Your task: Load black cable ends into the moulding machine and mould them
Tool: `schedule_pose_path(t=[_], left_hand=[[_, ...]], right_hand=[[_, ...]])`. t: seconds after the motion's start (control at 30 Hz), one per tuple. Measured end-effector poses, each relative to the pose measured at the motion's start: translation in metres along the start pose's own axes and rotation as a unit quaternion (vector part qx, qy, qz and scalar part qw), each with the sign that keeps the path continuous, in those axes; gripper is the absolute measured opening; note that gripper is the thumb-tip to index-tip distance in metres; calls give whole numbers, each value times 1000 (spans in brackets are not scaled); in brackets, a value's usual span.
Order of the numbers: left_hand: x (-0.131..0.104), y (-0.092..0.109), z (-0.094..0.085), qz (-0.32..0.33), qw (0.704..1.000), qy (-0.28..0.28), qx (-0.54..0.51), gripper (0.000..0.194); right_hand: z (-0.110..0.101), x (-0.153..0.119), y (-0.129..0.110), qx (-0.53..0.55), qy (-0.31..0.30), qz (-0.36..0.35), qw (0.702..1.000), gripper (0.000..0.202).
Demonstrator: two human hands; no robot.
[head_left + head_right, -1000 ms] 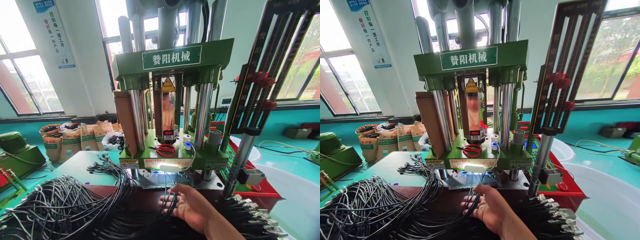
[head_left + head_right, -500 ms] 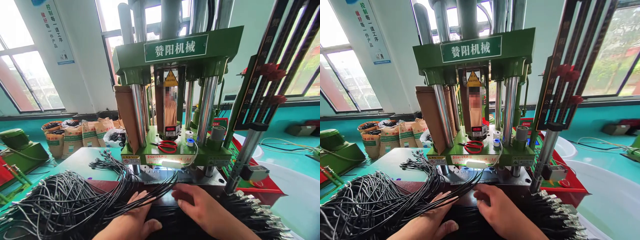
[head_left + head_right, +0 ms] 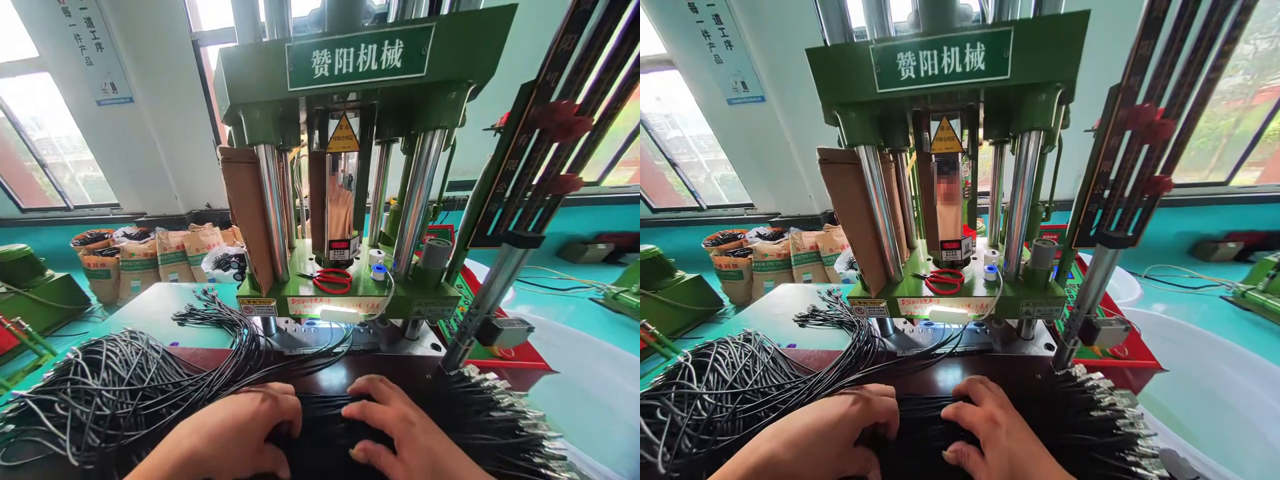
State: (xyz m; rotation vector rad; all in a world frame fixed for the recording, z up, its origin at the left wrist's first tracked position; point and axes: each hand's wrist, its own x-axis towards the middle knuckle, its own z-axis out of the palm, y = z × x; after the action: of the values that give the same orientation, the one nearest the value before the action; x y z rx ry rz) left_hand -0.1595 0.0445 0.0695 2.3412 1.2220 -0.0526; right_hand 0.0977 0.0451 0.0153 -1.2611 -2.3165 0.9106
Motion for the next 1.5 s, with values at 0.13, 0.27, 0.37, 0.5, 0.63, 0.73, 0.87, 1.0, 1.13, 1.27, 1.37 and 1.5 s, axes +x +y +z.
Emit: schedule_pose_path(t=[0.13,0.27,0.37,0.5,0.63,0.73,0.87,1.0,1.13,1.27,1.37,1.5], left_hand=[[0,-1,-3,-1,1000,-7,-17,18],[-3,-1,-5,5,999,17,-39,15],[-4,1,-8,-19,998,14,-55,15],[-1,4,-10,-15,998,4,-60,16],[2,0,-5,7,998,28,-49,9],[1,-3,-1,11,998,19,-52,14],[0,-3,0,6,999,10,-50,20],[0,-4,-1,13,999,-1,-44,19],[1,-6,2,9,999,-2,-50,24],[1,-6,6,2,999,-1,-53,15],[1,-4,7,-2,999,-4,-48,12],[1,-3,9,-14,999,-1,-35,12]], right_hand=[[6,6,-1,16,10,-23,1000,21],[7,6,-3,35,25,-37,998,13],[6,6,-6,40,40,-37,998,13],[4,7,-9,26,35,-14,999,9],[0,9,-11,48,36,5,998,7],[-3,9,-13,72,33,10,997,8],[-6,9,-17,89,34,23,995,10],[-5,8,-23,51,49,11,997,13],[-3,3,-22,57,33,5,998,12],[1,-1,-21,39,16,24,999,12],[4,0,-25,17,7,54,998,23],[7,2,-29,-5,-12,73,997,26]])
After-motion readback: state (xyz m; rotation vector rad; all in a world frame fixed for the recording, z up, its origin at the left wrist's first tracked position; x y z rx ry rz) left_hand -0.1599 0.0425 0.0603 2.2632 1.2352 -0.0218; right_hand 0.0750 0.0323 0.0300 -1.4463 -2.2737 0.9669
